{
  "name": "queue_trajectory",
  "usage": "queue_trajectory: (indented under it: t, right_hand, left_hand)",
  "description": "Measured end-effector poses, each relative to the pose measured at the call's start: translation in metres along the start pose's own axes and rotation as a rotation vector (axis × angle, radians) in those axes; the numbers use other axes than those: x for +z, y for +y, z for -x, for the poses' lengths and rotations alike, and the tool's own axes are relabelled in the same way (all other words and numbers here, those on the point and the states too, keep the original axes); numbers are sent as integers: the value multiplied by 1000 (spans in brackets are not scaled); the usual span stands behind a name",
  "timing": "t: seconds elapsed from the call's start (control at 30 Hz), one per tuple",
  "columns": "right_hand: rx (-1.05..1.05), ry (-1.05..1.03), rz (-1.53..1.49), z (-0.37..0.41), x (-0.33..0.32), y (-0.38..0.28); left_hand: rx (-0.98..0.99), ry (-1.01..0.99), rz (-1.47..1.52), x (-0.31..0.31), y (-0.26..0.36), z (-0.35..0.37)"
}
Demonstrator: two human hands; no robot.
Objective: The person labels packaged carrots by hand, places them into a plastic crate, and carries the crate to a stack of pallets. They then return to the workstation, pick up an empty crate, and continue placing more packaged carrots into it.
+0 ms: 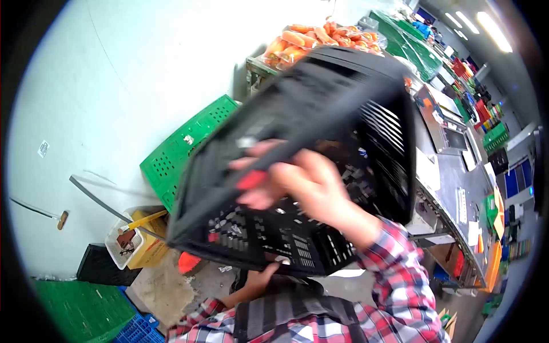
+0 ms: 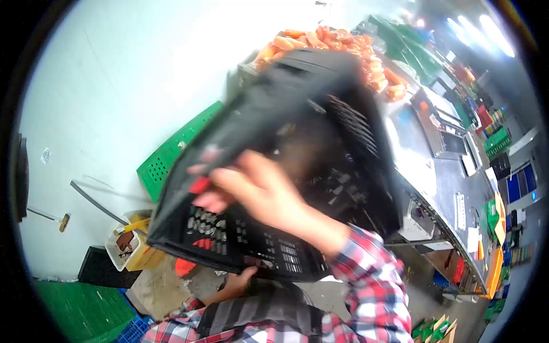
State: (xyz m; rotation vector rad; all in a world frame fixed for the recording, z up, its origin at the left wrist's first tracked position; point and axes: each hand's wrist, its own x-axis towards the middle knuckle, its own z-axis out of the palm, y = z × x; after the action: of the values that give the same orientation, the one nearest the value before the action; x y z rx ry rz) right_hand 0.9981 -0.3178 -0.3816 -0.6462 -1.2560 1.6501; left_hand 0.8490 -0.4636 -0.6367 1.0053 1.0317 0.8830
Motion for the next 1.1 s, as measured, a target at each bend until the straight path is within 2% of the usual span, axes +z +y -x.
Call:
queue_trajectory:
  t: [0.07,0.1,0.13,0.17,0.2,0.23,0.27,0.3,0.37,0.43,0.5,0.57,0.6,0.63,0.7,0.77,0.8,0.83,0.87,0.9,1.0,1.1]
  right_hand:
    - [41,-192,-57,-64,14,34]
    - [78,-291,-152,-90,25,55]
    - [101,-304,-273,-107,47,75]
    - [-47,-346,-207,-122,66,98]
    - [-197,-375,-147,-136,86,121]
    - [-242,-497,-15,-132,87,130]
    - [-301,-616,112,-127,89,140]
    - [-96,-806,133,-119,78,133]
    - [102,-1310,496,-114,49,126]
    - [-10,-1203,359,-87,-7,128]
    - [299,-1226,193,-73,-70,134]
    - [919,-922,157,-77,-138,113]
    - [1034,-756,-29,-68,-174,132]
    - [1132,-587,-206,-60,-217,172]
    - [1139,-324,-341,-49,-287,260]
    - [973,100,-311,-59,-297,349]
    - [751,75,152,-68,-307,409]
    - [735,235,186,-88,-297,429]
    - [711,395,220,-107,-287,449]
    - [889,721,-170,-137,-275,446]
    - [471,876,-393,-163,-267,499]
    - [455,913,-300,-151,-260,508]
  left_hand:
    - [-118,218,287,-4,-5,0]
    - [-88,303,444,-5,-9,-6]
    - [-55,386,599,-9,-15,-10]
    - [-22,466,755,-14,-16,-18]
    - [-1,436,710,-23,-5,-29]
    - [6,413,666,-32,12,-33]
    - [43,533,720,-35,30,-44]
    - [96,787,796,-40,37,-63]
    - [2,794,875,-70,41,-84]
    - [-103,789,949,-104,48,-107]
    - [-168,827,1069,-113,57,-136]
    - [-208,871,1126,-114,44,-161]
    - [-173,880,1209,-117,43,-164]
    - [-154,909,1163,-122,50,-167]
    - [-112,962,1068,-130,83,-172]
    - [-224,996,1234,-132,129,-181]
    - [-282,1048,1310,-132,140,-183]
    - [-255,1048,1183,-134,143,-177]
    - [-304,1045,1184,-135,148,-175]
    - [-346,1040,1196,-133,155,-177]
    - [-421,1117,1282,-130,170,-184]
    - [-429,1110,1302,-127,175,-181]
